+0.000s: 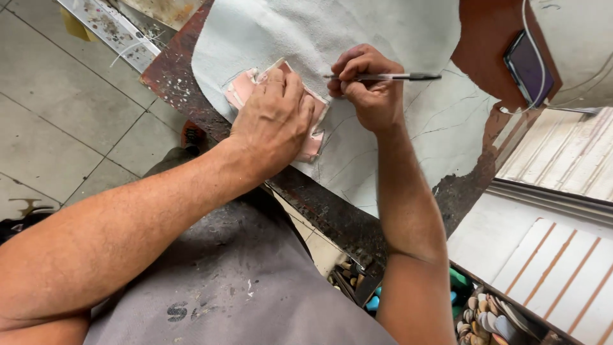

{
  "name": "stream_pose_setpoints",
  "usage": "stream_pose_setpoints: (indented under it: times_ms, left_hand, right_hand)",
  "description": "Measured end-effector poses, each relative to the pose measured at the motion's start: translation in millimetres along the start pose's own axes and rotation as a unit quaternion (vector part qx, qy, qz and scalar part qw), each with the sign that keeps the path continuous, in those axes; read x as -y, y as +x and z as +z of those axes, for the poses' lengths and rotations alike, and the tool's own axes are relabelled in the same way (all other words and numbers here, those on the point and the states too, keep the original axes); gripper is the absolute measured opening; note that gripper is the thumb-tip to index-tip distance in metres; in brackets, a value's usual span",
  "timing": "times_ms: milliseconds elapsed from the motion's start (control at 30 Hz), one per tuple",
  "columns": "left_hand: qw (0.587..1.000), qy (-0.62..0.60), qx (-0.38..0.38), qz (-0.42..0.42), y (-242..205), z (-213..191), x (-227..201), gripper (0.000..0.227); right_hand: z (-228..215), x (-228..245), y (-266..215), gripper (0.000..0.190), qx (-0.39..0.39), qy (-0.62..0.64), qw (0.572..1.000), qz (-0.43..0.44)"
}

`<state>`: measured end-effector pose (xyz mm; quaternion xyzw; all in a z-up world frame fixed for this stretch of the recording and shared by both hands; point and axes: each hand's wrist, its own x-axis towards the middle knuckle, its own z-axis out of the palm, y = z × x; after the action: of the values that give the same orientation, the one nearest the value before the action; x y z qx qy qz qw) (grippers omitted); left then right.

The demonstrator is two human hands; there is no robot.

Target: The person uses a pen to trace the outline of a pink material onto a white sheet. They hold the pink material steady with one hand while drawing with the other, then reposition the material to continue marking different sections.

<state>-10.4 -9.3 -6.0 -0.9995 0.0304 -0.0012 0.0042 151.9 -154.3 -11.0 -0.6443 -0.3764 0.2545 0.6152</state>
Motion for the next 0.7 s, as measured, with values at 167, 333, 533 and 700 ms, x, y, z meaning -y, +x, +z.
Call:
stream_pose_setpoints:
  times_ms: [167,333,533,700]
  left_hand:
    - [0.999,-0.022,0.049,-0.011,-10.4,4.0,-9.9,0.061]
    - [0.994,-0.092,0.056,-0.023,-18.1,13.9,-13.0,0.078]
    - [0.992,-0.115,-0.010,-0.052,-23.6,22.0,-15.6,0.068]
    - [0.991,-0.119,-0.039,-0.053,-23.4,22.9,-16.9,0.069]
  right_hand:
    - [-12.8,-2.9,-1.3,0.021,0.051,-0.062,0.995,-0.055]
    - [-14.5,0.3,0.4,0.021,0.080,-0.101,0.988,-0.088]
    - [-12.1,2.0,6.3,0.020,0.112,-0.136,0.979,-0.103]
    - [-9.1,1.1,13.2,0.020,0.118,-0.135,0.980,-0.082]
